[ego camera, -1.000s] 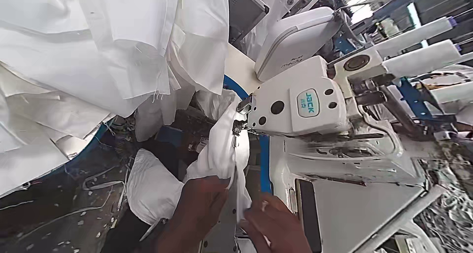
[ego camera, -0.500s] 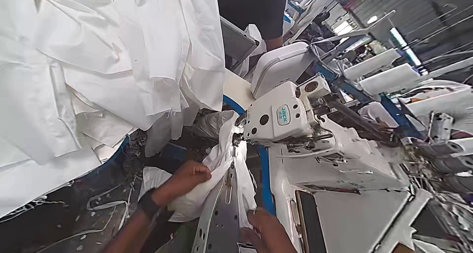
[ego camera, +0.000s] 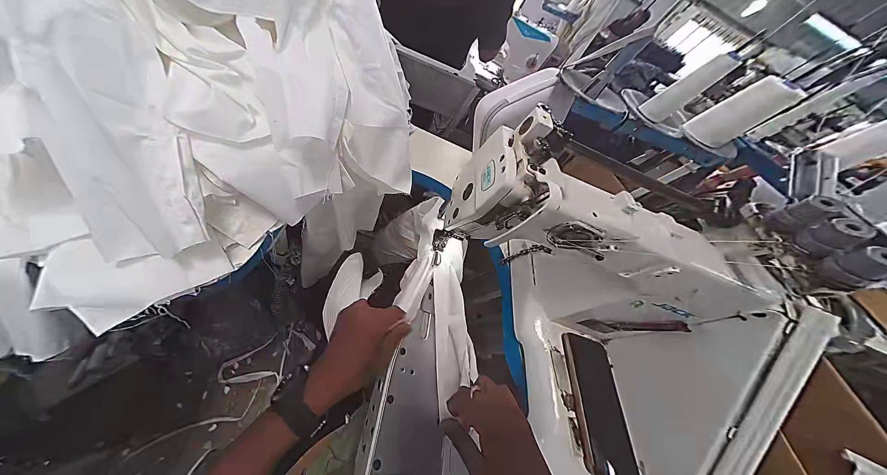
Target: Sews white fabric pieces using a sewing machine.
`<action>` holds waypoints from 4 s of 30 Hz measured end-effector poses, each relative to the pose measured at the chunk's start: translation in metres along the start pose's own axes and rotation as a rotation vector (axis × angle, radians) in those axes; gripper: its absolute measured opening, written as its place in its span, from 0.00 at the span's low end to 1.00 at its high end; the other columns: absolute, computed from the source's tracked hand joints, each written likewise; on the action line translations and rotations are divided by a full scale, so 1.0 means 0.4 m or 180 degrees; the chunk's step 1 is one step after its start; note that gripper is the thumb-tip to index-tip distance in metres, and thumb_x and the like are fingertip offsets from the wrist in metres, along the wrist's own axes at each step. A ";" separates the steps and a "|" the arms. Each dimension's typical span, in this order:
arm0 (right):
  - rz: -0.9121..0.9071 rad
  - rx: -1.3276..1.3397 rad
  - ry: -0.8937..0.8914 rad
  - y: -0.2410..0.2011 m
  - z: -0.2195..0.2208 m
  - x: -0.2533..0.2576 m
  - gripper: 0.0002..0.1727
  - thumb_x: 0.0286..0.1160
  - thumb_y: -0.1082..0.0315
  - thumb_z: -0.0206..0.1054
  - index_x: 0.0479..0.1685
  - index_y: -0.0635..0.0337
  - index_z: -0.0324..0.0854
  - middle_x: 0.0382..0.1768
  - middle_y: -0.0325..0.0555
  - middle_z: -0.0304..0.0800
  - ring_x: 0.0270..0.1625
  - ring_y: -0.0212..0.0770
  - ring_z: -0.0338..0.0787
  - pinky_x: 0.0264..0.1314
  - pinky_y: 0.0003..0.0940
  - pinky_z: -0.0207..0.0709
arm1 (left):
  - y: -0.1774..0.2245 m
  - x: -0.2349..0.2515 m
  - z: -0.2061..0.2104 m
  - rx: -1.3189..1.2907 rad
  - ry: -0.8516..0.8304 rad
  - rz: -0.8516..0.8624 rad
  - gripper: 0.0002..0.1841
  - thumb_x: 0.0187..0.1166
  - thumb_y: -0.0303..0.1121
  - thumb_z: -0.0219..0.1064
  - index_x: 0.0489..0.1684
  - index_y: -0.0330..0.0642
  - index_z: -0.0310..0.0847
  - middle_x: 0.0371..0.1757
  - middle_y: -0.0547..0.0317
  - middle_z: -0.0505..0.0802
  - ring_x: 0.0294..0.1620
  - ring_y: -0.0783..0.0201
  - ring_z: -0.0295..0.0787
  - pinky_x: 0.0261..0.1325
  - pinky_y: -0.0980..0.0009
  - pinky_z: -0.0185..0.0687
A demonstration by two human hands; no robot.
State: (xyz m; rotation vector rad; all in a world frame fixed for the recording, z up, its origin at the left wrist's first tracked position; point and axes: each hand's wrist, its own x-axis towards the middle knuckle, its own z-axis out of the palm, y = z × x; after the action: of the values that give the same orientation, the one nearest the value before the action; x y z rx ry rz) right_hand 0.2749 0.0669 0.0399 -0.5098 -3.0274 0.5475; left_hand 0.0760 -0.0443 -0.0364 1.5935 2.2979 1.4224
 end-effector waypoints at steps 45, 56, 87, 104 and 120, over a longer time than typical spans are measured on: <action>0.0104 -0.0699 -0.0469 -0.119 -0.060 0.096 0.11 0.69 0.66 0.68 0.22 0.62 0.85 0.13 0.49 0.82 0.16 0.49 0.86 0.15 0.44 0.72 | 0.038 -0.002 0.027 0.0212 0.0134 0.0410 0.14 0.72 0.33 0.60 0.35 0.43 0.96 0.06 0.62 0.78 0.06 0.63 0.70 0.13 0.67 0.59; 0.0595 -0.1221 -0.0185 -0.180 -0.045 0.102 0.08 0.67 0.70 0.69 0.31 0.67 0.90 0.20 0.55 0.88 0.21 0.55 0.91 0.18 0.49 0.79 | 0.033 0.022 0.026 0.0387 0.0159 0.0583 0.09 0.66 0.31 0.66 0.17 0.49 0.90 0.21 0.62 0.87 0.24 0.59 0.85 0.46 0.54 0.76; -0.0653 -0.0768 0.1478 -0.048 0.025 0.166 0.10 0.66 0.70 0.65 0.24 0.55 0.92 0.22 0.43 0.90 0.25 0.36 0.87 0.28 0.25 0.77 | -0.037 0.122 0.018 -0.1811 -0.0867 0.0040 0.05 0.72 0.24 0.71 0.30 0.29 0.88 0.65 0.31 0.87 0.66 0.45 0.88 0.63 0.54 0.84; -0.0069 -0.1664 0.1321 0.098 -0.140 0.085 0.15 0.72 0.63 0.62 0.27 0.60 0.92 0.25 0.50 0.90 0.26 0.51 0.90 0.27 0.45 0.79 | 0.161 0.195 -0.027 0.0172 -0.2060 -0.1099 0.34 0.89 0.46 0.60 0.86 0.29 0.61 0.37 0.38 0.93 0.43 0.36 0.93 0.46 0.42 0.83; -0.0103 -0.0939 0.1405 -0.078 0.037 0.149 0.10 0.73 0.68 0.62 0.28 0.59 0.88 0.19 0.43 0.83 0.22 0.38 0.84 0.23 0.25 0.75 | 0.038 0.036 0.101 -0.0895 0.0380 -0.0272 0.10 0.70 0.28 0.61 0.24 0.40 0.89 0.15 0.57 0.86 0.15 0.60 0.85 0.16 0.61 0.75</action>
State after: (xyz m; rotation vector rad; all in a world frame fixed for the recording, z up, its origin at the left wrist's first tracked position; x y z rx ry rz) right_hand 0.2076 0.0536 0.0347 -0.5088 -2.6873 -0.0220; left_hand 0.0991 -0.0058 -0.0434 1.3505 2.0768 1.7682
